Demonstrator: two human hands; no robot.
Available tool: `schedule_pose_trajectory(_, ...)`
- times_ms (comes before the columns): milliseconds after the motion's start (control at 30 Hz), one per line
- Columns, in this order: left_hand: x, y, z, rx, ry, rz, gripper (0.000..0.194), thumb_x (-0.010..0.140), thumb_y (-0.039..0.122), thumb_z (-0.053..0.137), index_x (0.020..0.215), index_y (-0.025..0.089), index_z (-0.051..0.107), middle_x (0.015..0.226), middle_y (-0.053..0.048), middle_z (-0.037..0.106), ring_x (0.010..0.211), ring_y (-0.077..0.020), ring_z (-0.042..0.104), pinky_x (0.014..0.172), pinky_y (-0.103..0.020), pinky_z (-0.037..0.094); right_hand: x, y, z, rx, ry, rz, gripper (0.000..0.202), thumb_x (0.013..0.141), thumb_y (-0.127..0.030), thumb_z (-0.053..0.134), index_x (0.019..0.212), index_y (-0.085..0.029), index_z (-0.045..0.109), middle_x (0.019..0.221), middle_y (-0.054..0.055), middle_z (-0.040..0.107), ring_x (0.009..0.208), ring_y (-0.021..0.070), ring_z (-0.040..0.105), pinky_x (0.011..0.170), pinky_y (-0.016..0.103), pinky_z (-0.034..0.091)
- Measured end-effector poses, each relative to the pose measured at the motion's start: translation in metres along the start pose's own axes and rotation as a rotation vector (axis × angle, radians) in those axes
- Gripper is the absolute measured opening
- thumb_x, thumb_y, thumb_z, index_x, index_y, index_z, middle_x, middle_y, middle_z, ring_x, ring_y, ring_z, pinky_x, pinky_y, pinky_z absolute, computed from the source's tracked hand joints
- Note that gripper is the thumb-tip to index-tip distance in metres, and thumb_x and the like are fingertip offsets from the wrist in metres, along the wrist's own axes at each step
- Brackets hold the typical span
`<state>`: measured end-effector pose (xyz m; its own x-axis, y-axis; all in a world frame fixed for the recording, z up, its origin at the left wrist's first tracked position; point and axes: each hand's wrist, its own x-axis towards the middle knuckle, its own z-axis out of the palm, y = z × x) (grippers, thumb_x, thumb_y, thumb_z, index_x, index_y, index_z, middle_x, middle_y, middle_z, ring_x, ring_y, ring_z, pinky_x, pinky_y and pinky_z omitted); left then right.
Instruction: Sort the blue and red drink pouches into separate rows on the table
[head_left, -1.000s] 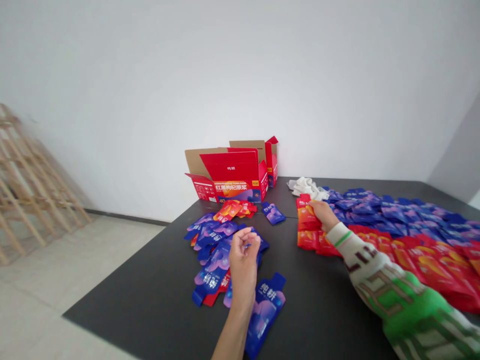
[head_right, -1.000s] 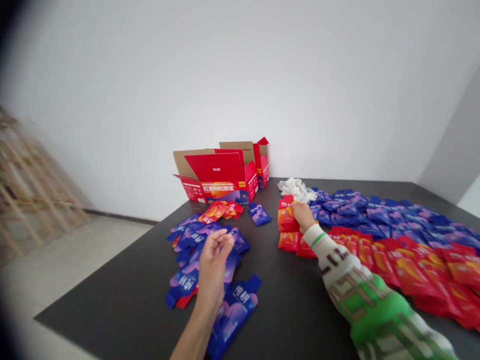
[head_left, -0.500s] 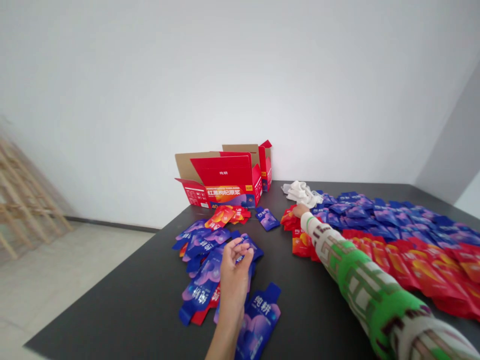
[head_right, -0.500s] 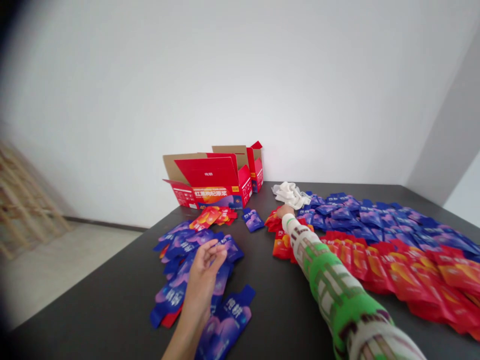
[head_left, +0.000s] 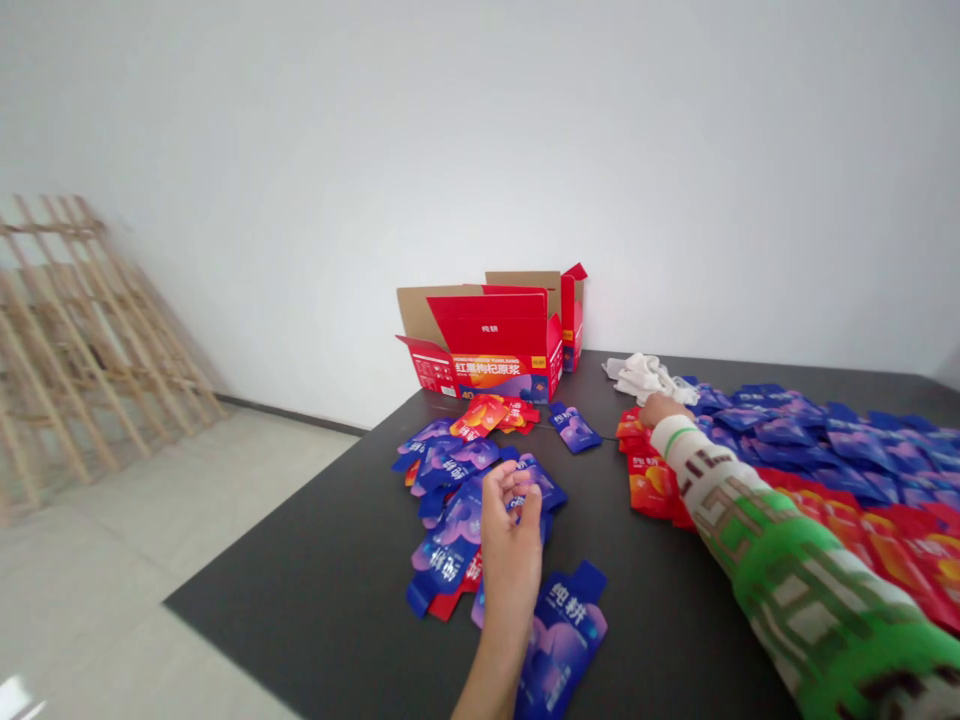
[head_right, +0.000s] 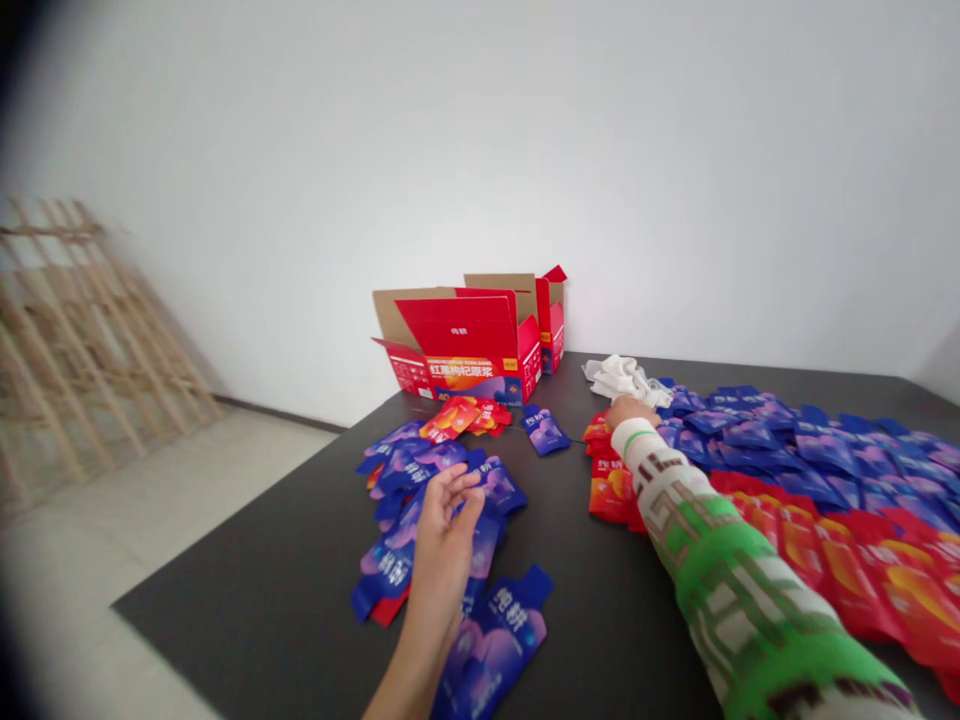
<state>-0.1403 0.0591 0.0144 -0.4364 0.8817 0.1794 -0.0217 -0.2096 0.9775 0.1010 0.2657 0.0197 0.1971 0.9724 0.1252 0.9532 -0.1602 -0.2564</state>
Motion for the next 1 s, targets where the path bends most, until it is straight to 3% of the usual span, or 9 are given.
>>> schedule_pose_trajectory(100,0.001,0.002,-0.004,-0.053,0.093,0.003,0.031,0.081,0.032,0.059,0.109,0.021,0.055,0.108,-0.007,0.061,0.097,-0.0174,0.058,0.088,-0.031,0.046,0.005,-0.03,-0.005,0.055,-0.093,-0.069,0.028,0.099,-0.031,0.059,0.12,-0.013,0.059,0.123,0.011,0.055,0.111,0.0237,0.055,0.097,0.044,0.047)
schedule_pose_trajectory(267,0.006,0.002,-0.008,-0.111,0.209,0.009,0.026,0.08,0.026,0.059,0.106,0.022,0.056,0.108,-0.006,0.061,0.101,-0.017,0.058,0.093,-0.031,0.045,0.006,-0.124,0.02,0.2,-0.397,-0.352,0.023,0.098,-0.032,0.06,0.108,-0.012,0.063,0.106,0.007,0.062,0.092,0.018,0.062,0.083,0.035,0.054)
schedule_pose_trajectory(367,0.009,0.0,-0.009,-0.126,0.236,0.0,0.026,0.079,0.025,0.058,0.104,0.021,0.056,0.106,-0.006,0.062,0.101,-0.018,0.059,0.094,-0.033,0.045,0.0,-0.168,0.048,0.248,-0.403,-0.413,0.029,0.094,-0.031,0.066,0.115,-0.012,0.061,0.118,0.009,0.059,0.106,0.0224,0.058,0.093,0.04,0.05)
schedule_pose_trajectory(433,0.009,-0.001,-0.009,-0.124,0.239,-0.005,0.025,0.079,0.026,0.058,0.104,0.02,0.056,0.106,-0.007,0.061,0.101,-0.0187,0.059,0.093,-0.033,0.046,-0.002,-0.183,0.063,0.283,-0.373,-0.431,0.039,0.091,-0.031,0.07,0.124,-0.012,0.058,0.128,0.011,0.053,0.117,0.0262,0.052,0.1,0.046,0.044)
schedule_pose_trajectory(567,0.006,-0.003,-0.007,-0.11,0.205,-0.013,0.027,0.081,0.028,0.057,0.107,0.02,0.056,0.11,-0.009,0.061,0.103,-0.0192,0.058,0.092,-0.032,0.047,0.005,-0.186,0.077,0.37,-0.399,-0.428,0.044,0.091,-0.031,0.07,0.127,-0.012,0.055,0.129,0.012,0.052,0.118,0.0264,0.051,0.101,0.046,0.043)
schedule_pose_trajectory(733,0.002,-0.001,-0.006,-0.107,0.179,-0.035,0.03,0.081,0.028,0.057,0.11,0.02,0.054,0.112,-0.009,0.06,0.104,-0.0192,0.057,0.094,-0.033,0.046,0.015,-0.178,0.078,0.451,-0.599,-0.295,0.026,0.097,-0.03,0.062,0.115,-0.012,0.059,0.111,0.008,0.059,0.095,0.0189,0.061,0.083,0.036,0.055)
schedule_pose_trajectory(867,0.003,0.001,-0.005,-0.107,0.168,-0.04,0.029,0.081,0.026,0.057,0.109,0.02,0.054,0.109,-0.008,0.06,0.102,-0.0188,0.058,0.092,-0.032,0.046,0.016,-0.174,0.072,0.493,-0.729,-0.172,0.024,0.098,-0.029,0.06,0.115,-0.011,0.059,0.107,0.007,0.06,0.088,0.0163,0.062,0.076,0.031,0.056)
schedule_pose_trajectory(1000,0.004,-0.001,-0.004,-0.085,0.125,-0.037,0.029,0.081,0.026,0.055,0.11,0.02,0.054,0.108,-0.009,0.06,0.099,-0.0191,0.058,0.091,-0.033,0.046,0.012,-0.161,0.055,0.533,-0.77,-0.122,0.022,0.099,-0.031,0.059,0.11,-0.011,0.06,0.099,0.005,0.061,0.08,0.0136,0.062,0.069,0.027,0.056)
